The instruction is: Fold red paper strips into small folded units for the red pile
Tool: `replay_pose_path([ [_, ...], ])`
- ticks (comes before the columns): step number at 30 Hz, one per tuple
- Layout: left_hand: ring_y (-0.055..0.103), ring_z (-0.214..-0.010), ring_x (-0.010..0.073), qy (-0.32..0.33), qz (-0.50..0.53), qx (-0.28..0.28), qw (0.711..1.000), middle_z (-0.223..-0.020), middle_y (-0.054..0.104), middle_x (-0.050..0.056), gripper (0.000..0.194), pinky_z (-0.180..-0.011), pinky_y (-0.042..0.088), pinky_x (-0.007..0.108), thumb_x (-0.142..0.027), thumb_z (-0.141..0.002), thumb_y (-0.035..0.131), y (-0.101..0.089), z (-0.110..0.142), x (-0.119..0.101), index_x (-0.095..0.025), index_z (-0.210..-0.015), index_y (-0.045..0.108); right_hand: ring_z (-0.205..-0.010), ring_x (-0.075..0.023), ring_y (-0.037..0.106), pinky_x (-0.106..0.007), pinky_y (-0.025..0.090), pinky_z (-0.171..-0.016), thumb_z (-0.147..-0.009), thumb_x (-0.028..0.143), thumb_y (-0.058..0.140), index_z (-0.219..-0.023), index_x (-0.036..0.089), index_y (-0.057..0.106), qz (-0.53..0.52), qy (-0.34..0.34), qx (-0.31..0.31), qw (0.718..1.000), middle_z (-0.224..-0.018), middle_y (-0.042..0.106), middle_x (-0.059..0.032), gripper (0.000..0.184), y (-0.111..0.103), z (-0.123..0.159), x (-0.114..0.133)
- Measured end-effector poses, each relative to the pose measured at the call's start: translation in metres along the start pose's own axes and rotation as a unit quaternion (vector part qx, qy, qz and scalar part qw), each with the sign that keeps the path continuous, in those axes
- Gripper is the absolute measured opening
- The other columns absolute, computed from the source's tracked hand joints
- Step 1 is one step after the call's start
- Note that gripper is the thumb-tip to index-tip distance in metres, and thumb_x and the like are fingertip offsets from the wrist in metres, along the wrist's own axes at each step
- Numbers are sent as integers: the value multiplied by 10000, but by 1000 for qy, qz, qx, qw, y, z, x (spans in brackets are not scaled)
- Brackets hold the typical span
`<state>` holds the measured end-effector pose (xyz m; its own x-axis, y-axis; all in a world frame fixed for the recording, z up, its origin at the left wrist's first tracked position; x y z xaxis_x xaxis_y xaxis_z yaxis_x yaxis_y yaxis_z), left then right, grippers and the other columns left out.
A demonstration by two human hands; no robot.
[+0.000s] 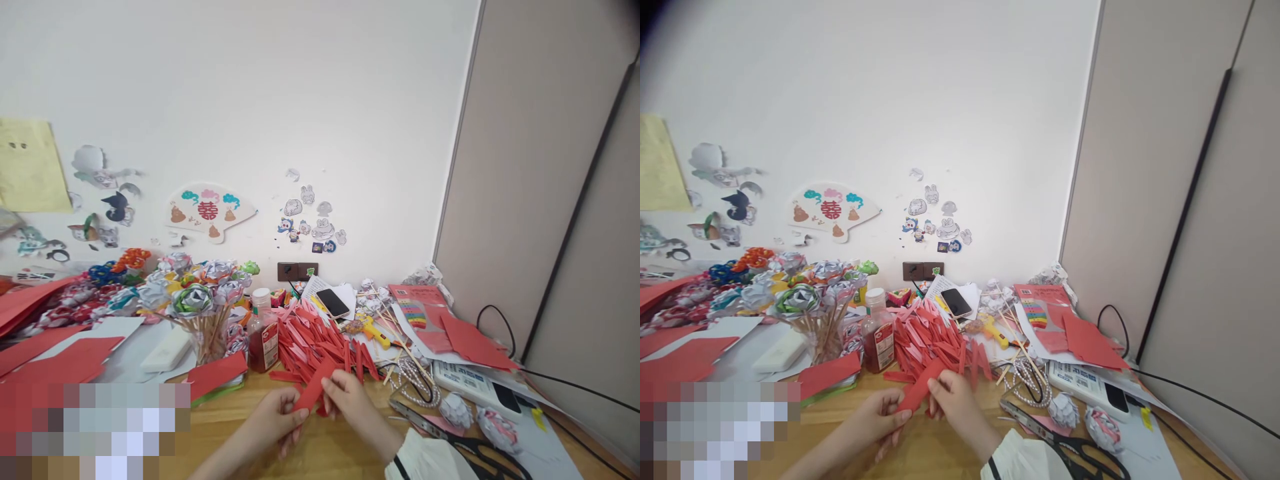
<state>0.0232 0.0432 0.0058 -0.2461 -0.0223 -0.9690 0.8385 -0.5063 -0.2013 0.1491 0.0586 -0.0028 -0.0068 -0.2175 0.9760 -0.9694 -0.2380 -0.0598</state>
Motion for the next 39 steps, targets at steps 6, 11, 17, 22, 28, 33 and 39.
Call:
replay_pose_path([
  [6, 531, -396, 116, -7, 76, 31, 997, -471, 576, -2, 519, -424, 390, 216, -629, -642, 396, 11, 8, -8, -133, -710, 532, -414, -64, 404, -179, 312, -426, -715, 481, 487, -598, 136, 482, 5, -12, 71, 997, -466, 441, 45, 364, 14, 6, 2],
  [11, 472, -354, 93, -31, 142, 33, 989, -456, 503, -54, 460, -381, 380, 210, -602, -634, 451, 15, 10, -3, -164, -771, 482, -411, -65, 395, -179, 298, -416, -683, 470, 535, -610, 135, 469, -14, -10, 29, 999, -466, 443, 46, 350, 8, 3, 2],
  [17, 389, -341, 32, 35, 81, 39, 995, -529, 477, -58, 408, -340, 319, 157, -508, -580, 597, 11, 0, 0, -143, -721, 482, -422, -62, 402, -172, 301, -422, -710, 521, 471, -675, 134, 491, -78, -6, 33, 996, -501, 450, 39, 389, 10, 6, 11],
  [22, 340, -313, 14, 57, 65, 38, 996, -533, 459, -69, 382, -324, 288, 151, -488, -603, 593, 10, -5, 7, -151, -742, 478, -412, -54, 396, -168, 297, -419, -737, 520, 435, -691, 140, 489, -101, -5, 39, 994, -523, 471, 29, 386, 12, 8, 13],
  [28, 334, -318, 43, 57, 4, 46, 997, -423, 398, -85, 416, -353, 286, 162, -533, -664, 494, 14, 1, 2, -144, -810, 521, -424, -59, 404, -170, 304, -425, -721, 514, 467, -751, 136, 508, -110, 3, 28, 994, -522, 463, 33, 382, 12, 8, 14],
  [33, 535, -792, 180, 133, -81, -47, 987, -801, 630, 38, 360, -759, 394, 237, -466, -727, 438, 6, 7, -15, -159, -827, 597, -440, -62, 421, -169, 312, -427, -719, 496, 487, -798, 135, 513, -120, -1, 31, 992, -539, 474, 28, 370, 13, 8, 14],
  [39, 472, -1009, 212, 89, -91, -124, 984, -1066, 581, 63, 379, -903, 320, 271, -427, -708, 461, -3, 7, -7, -177, -973, 565, -401, -59, 413, -172, 325, -404, -734, 517, 446, -790, 145, 502, -144, 7, 36, 989, -538, 491, 22, 380, 16, 8, 10],
])
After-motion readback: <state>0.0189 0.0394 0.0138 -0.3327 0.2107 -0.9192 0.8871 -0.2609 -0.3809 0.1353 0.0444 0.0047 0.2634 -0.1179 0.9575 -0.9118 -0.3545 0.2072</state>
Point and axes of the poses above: each hand's wrist, its own z-axis away from the middle knuckle, its own y-axis out of the palm, x = y × z, the point moved 5 cm from there along -z, towards the middle knuckle
